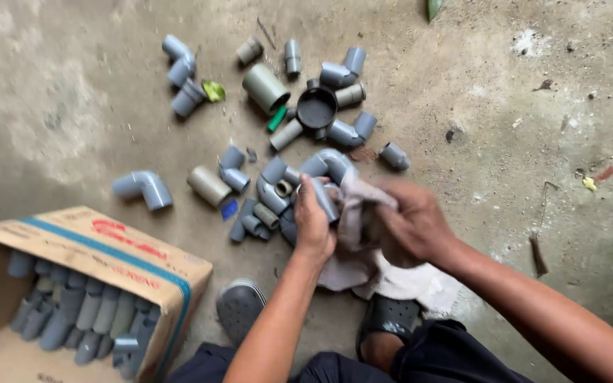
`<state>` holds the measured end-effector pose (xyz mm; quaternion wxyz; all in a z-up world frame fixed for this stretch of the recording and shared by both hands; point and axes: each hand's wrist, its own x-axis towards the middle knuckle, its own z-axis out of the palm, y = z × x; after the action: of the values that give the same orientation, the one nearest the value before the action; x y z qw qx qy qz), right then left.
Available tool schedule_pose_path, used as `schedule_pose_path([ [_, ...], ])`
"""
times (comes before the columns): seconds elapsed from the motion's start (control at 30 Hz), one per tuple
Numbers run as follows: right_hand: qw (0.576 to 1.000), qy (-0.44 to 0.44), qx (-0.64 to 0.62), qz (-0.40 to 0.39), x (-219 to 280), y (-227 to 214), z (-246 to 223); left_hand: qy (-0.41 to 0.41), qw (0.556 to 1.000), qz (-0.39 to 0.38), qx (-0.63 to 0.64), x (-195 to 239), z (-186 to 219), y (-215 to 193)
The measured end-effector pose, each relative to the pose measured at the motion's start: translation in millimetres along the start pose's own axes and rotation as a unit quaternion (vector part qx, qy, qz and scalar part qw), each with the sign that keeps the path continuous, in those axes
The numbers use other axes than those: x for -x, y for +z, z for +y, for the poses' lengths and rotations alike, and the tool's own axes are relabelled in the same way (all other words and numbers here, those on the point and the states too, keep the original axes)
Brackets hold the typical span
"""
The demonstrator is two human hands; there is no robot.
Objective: The person sits on a concrete floor and repeatedly picks up gray plastic pipe fittings from a pile, wipes them with a cloth, and places them into a cardboard box. The person handles the fittings one at a time, using the cloth to clean the exterior surfaces before stacking them inside the box.
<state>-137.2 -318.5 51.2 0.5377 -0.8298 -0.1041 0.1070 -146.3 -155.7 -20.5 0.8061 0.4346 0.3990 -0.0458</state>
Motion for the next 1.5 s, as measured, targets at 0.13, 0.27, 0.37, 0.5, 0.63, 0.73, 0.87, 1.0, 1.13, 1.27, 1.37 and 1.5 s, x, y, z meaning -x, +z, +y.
schedule_pose_path([
  [0.13, 0.984, -0.1, 0.149, -0.017, 7.2, 20.0, -4.3, 0.023, 0.999, -0.045, -0.014, 10.1, 9.0, 11.9],
  [0.27, 0.998, -0.017, 0.015, -0.058, -5.7, -8.5, -0.3, -0.06, 0.997, -0.028, -0.035, 5.0, 0.2, -2.7],
  [0.37, 0.994, -0.073, 0.072, -0.038, 4.7, 8.4, -0.7, -0.087, 0.989, -0.05, -0.112, 40.7, 46.4, 16.1],
  [0.5, 0.997, 0.007, -0.069, -0.022, -1.7, -13.4, 33.5, -0.047, 0.983, -0.084, -0.156, -46.2, -51.9, -61.5],
  [0.63, 0.995, -0.073, 0.007, -0.069, -8.8, -13.3, -1.8, 0.031, 0.957, -0.206, -0.204, 14.6, 11.4, -20.1],
  [0.73, 0.974, -0.11, 0.148, -0.13, -7.1, -19.4, -4.2, 0.275, 0.839, -0.159, -0.441, 7.5, -5.9, -34.9],
  [0.87, 0.942, 0.194, -0.12, -0.248, -10.4, -40.6, 3.5, 0.373, 0.751, -0.188, -0.512, 33.0, 12.7, -22.7],
  [1.0, 0.849, 0.382, -0.33, -0.155, 1.7, -47.9, 79.2, 0.353, 0.773, -0.194, -0.491, 25.4, 66.7, -11.9],
  [1.13, 0.851, 0.365, -0.356, -0.124, -8.9, -55.0, 59.7, 0.401, 0.787, -0.083, -0.462, -39.9, 110.5, -61.2],
  [1.27, 0.867, 0.369, -0.304, -0.14, -20.8, -52.0, 42.9, 0.305, 0.665, -0.167, -0.661, -71.0, 135.7, -63.1],
  [1.37, 0.878, 0.35, -0.301, -0.123, -27.1, -43.7, 43.3, 0.229, 0.588, -0.235, -0.739, -92.3, 123.7, -46.0],
  [1.5, 0.889, 0.334, -0.305, -0.077, -31.6, -35.4, 52.2, 0.221, 0.549, -0.288, -0.753, -121.4, 102.3, -49.7],
])
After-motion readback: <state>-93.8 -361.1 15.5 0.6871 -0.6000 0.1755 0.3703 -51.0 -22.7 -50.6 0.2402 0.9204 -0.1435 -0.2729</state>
